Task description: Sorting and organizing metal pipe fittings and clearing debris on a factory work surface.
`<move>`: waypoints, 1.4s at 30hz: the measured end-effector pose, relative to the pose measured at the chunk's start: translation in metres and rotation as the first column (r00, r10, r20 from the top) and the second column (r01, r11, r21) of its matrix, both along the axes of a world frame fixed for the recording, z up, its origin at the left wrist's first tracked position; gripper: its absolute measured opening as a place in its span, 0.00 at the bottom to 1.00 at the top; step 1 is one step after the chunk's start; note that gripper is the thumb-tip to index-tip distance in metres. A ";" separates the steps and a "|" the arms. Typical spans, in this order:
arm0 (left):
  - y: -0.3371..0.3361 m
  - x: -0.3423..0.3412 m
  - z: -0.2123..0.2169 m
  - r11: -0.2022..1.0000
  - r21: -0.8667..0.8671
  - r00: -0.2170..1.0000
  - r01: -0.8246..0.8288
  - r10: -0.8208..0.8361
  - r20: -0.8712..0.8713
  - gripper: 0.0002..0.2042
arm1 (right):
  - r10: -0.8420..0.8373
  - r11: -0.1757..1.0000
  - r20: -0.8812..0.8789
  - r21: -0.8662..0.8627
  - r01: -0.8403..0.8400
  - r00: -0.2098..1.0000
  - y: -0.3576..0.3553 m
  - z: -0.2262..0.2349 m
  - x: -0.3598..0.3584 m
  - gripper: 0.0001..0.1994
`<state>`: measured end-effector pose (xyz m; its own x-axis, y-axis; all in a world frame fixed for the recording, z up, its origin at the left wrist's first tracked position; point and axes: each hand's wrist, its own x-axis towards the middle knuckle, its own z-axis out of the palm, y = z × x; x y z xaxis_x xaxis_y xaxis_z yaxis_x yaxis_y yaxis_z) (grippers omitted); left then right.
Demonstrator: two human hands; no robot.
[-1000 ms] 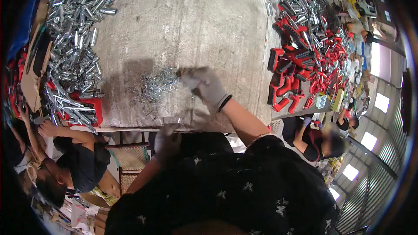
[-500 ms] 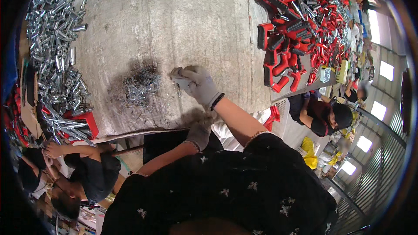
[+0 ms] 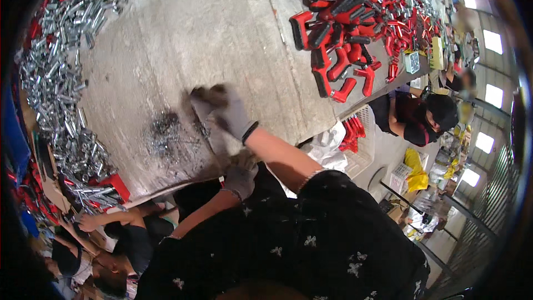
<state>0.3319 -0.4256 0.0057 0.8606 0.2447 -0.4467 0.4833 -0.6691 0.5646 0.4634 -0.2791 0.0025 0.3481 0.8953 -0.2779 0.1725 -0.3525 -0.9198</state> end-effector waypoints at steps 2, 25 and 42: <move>0.007 -0.002 0.010 1.000 -0.006 0.999 -0.023 0.022 -0.032 0.29 | 0.119 0.988 0.409 0.041 -0.148 0.905 0.047 0.054 0.059 0.14; 0.053 -0.164 0.033 0.856 -0.516 0.931 0.004 0.185 0.314 0.18 | -0.115 0.980 0.788 -0.010 0.200 0.605 -0.140 -0.048 0.044 0.29; 0.021 -0.083 0.023 0.928 0.174 0.940 0.329 -0.303 -0.159 0.26 | -0.321 0.799 0.711 -0.151 0.582 0.626 -0.131 -0.017 -0.058 0.32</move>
